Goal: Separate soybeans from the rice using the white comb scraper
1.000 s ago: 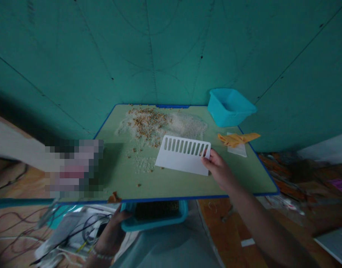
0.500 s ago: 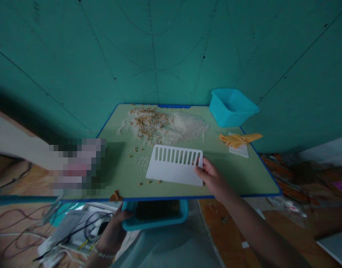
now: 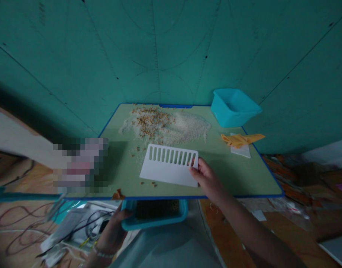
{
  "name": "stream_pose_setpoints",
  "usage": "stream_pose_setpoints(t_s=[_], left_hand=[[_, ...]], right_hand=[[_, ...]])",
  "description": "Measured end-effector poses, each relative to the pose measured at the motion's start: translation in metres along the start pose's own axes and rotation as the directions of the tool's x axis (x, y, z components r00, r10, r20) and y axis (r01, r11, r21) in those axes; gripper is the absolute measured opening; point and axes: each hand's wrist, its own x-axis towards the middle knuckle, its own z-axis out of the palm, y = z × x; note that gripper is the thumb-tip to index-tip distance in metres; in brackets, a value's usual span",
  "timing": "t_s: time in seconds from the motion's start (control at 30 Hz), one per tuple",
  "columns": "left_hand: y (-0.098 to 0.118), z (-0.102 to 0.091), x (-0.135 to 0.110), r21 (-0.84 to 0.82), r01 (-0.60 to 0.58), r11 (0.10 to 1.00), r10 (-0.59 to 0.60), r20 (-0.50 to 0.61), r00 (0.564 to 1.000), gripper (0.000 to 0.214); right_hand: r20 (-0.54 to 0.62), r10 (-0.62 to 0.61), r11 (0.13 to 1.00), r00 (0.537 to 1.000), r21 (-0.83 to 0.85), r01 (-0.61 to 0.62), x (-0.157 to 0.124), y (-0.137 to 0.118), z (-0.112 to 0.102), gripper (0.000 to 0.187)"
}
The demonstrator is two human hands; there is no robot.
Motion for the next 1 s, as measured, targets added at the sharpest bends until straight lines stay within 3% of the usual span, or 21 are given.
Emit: stream_pose_setpoints(t_s=[0.33,1.0], left_hand=[[0.003,0.001,-0.002,-0.027,0.002,1.0,0.0,0.072,0.997,0.053],[-0.001,-0.004,0.001,-0.049,0.005,0.999,-0.002,0.067,0.998,0.028]], right_hand=[[0.073,0.024,0.999,0.997,-0.025,-0.022,-0.003,0.0,0.004,0.023],[0.213,0.075,0.996,0.974,-0.059,-0.063,-0.012,-0.005,0.004,0.023]])
